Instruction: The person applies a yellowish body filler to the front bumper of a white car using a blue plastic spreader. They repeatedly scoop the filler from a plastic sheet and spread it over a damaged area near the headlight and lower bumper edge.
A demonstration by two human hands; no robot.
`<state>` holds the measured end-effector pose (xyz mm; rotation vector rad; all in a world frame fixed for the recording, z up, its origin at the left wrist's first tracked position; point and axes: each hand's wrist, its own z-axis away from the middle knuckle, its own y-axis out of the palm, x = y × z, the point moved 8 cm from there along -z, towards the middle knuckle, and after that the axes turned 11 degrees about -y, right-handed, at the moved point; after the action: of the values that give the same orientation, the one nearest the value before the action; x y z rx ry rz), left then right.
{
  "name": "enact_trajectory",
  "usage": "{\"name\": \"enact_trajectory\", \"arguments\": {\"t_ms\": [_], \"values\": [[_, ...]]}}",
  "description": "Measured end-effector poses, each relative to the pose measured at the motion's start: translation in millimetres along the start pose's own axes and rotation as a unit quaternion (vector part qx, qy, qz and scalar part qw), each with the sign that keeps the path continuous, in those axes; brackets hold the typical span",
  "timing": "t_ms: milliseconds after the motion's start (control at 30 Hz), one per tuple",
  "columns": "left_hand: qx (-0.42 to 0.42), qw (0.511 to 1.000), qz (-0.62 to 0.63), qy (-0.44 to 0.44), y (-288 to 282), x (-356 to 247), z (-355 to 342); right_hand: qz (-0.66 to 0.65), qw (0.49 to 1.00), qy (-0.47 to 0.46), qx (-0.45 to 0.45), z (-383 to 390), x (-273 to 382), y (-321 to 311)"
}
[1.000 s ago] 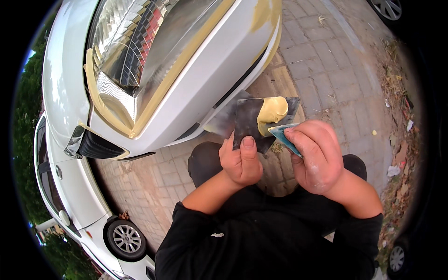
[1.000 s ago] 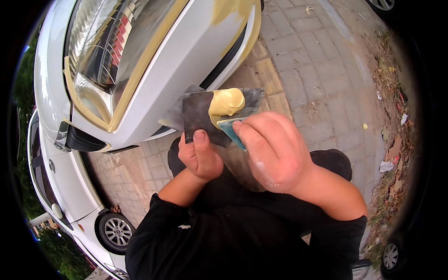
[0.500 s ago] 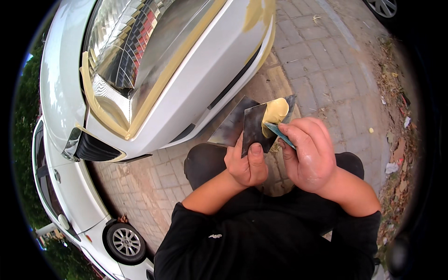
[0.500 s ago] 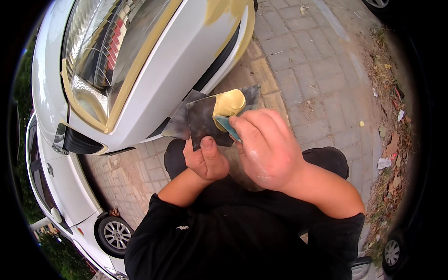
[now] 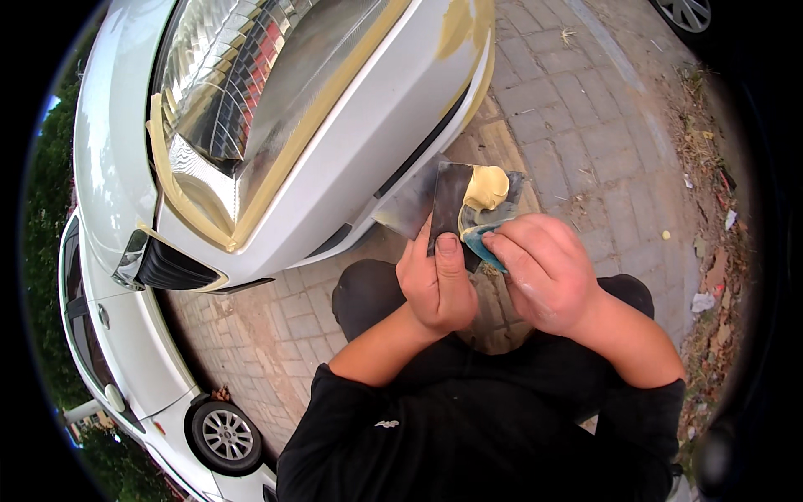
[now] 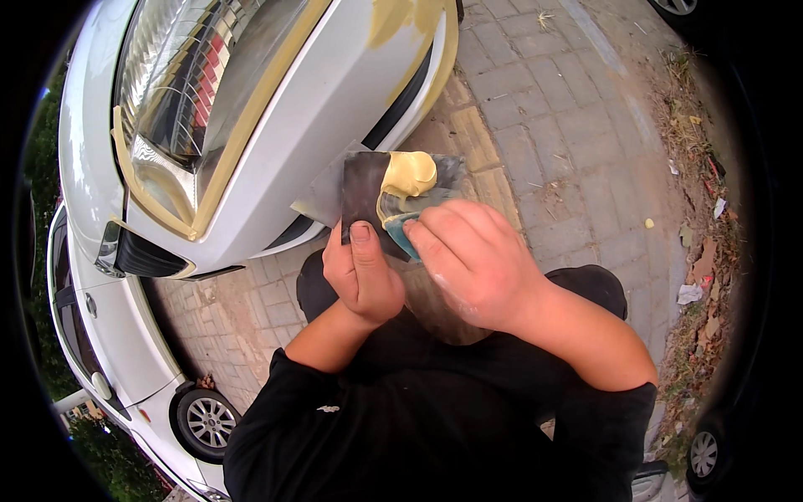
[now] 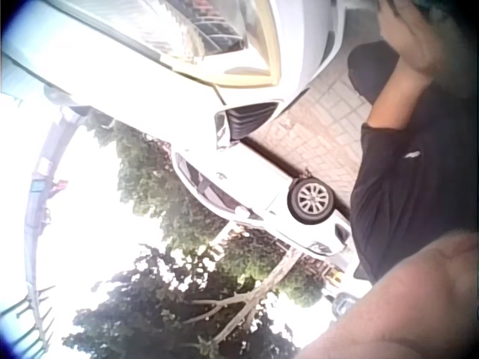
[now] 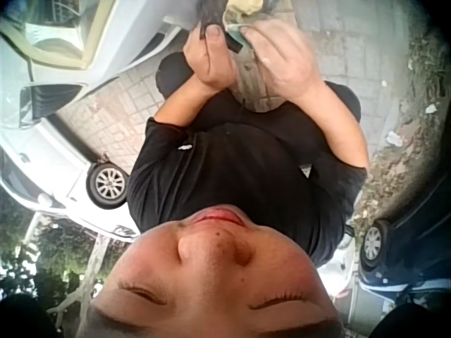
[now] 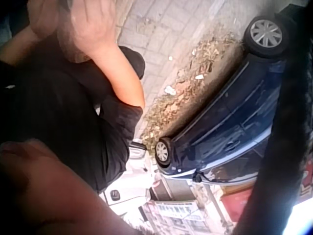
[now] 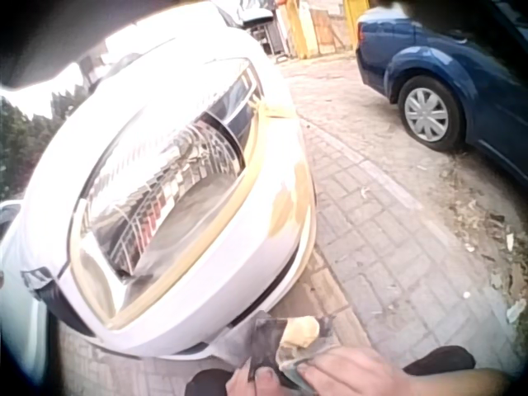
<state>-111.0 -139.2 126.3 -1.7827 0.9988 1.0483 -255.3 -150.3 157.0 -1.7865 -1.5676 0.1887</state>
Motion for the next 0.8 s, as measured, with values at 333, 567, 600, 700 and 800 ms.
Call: {"name": "enact_trajectory", "arguments": {"t_ms": [333, 567, 600, 700, 800], "values": [[-0.115, 0.953, 0.277, -0.033, -86.6, 34.0, -10.6, -0.225, 0.94, 0.241, -0.09, 28.0, -72.5, -22.3], [0.079, 0.953, 0.204, -0.208, -68.6, 95.3, 29.2, -0.36, 0.789, 0.448, -0.215, 55.6, -138.7, 5.0], [0.103, 0.937, 0.215, -0.255, -66.3, 116.6, 38.9, -0.343, 0.797, 0.446, -0.221, 48.2, -148.2, 10.6], [0.131, 0.886, 0.262, -0.36, -51.3, 152.6, 55.8, -0.235, 0.836, 0.422, -0.261, 28.3, -181.8, 24.3], [0.138, 0.874, 0.265, -0.382, -54.6, 174.5, 58.2, -0.053, 0.877, 0.35, -0.326, 12.4, -205.2, 27.4]]}}
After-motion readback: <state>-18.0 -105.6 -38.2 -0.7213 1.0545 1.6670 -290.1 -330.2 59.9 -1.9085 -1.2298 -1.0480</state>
